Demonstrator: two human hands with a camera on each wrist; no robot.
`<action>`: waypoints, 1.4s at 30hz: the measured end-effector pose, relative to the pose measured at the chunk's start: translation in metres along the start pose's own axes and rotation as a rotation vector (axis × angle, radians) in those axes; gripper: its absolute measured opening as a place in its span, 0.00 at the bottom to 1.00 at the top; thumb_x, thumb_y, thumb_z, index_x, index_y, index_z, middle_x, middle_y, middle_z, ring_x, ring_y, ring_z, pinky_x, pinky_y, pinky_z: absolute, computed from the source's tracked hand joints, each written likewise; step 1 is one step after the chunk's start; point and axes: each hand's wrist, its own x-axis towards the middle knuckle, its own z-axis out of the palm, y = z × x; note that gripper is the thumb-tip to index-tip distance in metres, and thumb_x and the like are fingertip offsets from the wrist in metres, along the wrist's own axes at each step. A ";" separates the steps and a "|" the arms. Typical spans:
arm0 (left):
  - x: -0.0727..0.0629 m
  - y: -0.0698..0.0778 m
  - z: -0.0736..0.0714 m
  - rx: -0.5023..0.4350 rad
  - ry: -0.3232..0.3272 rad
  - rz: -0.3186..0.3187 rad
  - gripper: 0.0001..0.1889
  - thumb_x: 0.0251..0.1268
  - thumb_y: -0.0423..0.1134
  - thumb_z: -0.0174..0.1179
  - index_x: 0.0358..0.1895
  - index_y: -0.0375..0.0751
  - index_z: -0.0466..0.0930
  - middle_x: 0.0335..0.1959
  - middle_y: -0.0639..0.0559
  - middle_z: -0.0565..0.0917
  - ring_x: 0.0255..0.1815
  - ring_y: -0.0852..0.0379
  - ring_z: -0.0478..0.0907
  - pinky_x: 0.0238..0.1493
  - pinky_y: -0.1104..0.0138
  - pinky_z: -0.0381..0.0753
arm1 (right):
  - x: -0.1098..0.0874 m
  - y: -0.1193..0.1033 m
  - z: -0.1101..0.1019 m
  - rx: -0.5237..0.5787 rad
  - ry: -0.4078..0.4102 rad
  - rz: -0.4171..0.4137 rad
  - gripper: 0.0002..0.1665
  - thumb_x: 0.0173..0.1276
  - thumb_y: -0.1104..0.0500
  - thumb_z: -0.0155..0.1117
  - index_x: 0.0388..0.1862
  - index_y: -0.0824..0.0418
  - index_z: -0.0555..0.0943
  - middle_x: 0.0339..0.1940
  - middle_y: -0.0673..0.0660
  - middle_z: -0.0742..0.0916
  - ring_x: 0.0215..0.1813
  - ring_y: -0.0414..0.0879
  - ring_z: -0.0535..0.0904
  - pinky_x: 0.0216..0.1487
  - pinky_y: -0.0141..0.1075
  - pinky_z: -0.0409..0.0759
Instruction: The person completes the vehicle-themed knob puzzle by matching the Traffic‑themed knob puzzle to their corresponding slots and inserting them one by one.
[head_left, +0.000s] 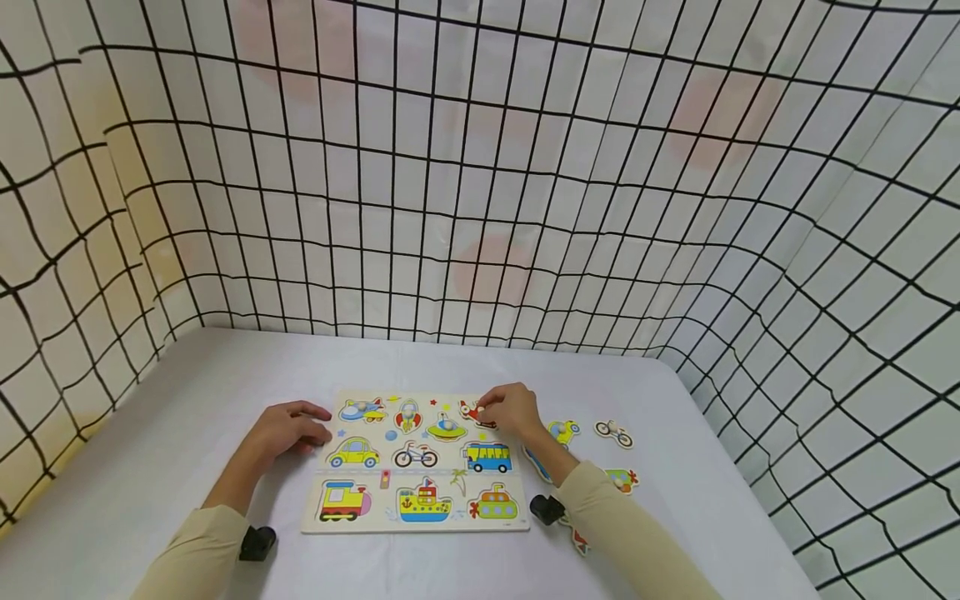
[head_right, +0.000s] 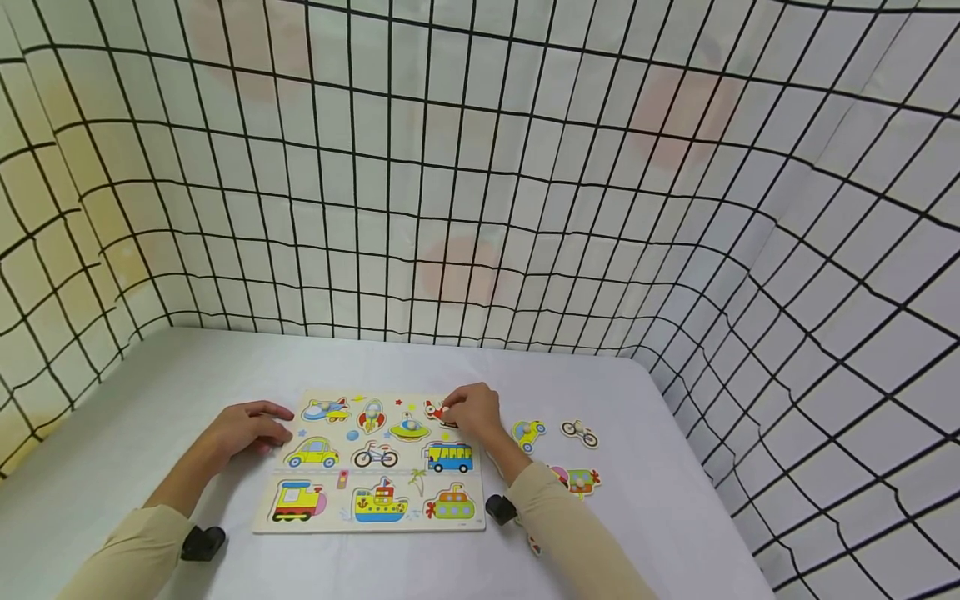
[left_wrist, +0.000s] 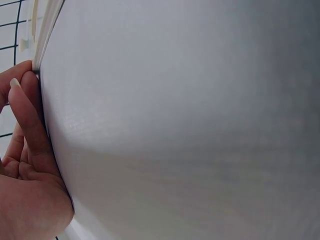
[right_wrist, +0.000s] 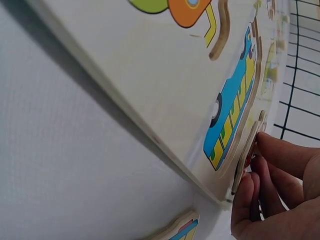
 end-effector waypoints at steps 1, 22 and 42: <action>0.000 0.000 0.000 0.002 -0.001 -0.002 0.23 0.56 0.36 0.69 0.57 0.34 0.81 0.31 0.46 0.87 0.29 0.50 0.78 0.32 0.65 0.80 | 0.000 0.000 0.000 -0.005 0.001 -0.003 0.05 0.58 0.60 0.77 0.34 0.56 0.90 0.32 0.52 0.90 0.38 0.45 0.81 0.41 0.38 0.79; 0.000 -0.003 0.000 -0.012 -0.004 -0.015 0.24 0.54 0.36 0.70 0.56 0.36 0.82 0.33 0.46 0.88 0.30 0.49 0.79 0.34 0.64 0.81 | 0.002 0.000 -0.002 -0.046 -0.038 0.046 0.05 0.57 0.60 0.78 0.34 0.55 0.90 0.30 0.50 0.88 0.43 0.47 0.78 0.45 0.40 0.76; 0.001 0.000 0.000 0.008 -0.003 -0.023 0.24 0.53 0.37 0.70 0.56 0.38 0.83 0.33 0.45 0.88 0.29 0.46 0.79 0.34 0.64 0.81 | -0.012 0.014 -0.056 -0.020 -0.036 0.060 0.15 0.59 0.55 0.77 0.44 0.58 0.89 0.33 0.53 0.89 0.36 0.46 0.81 0.39 0.37 0.77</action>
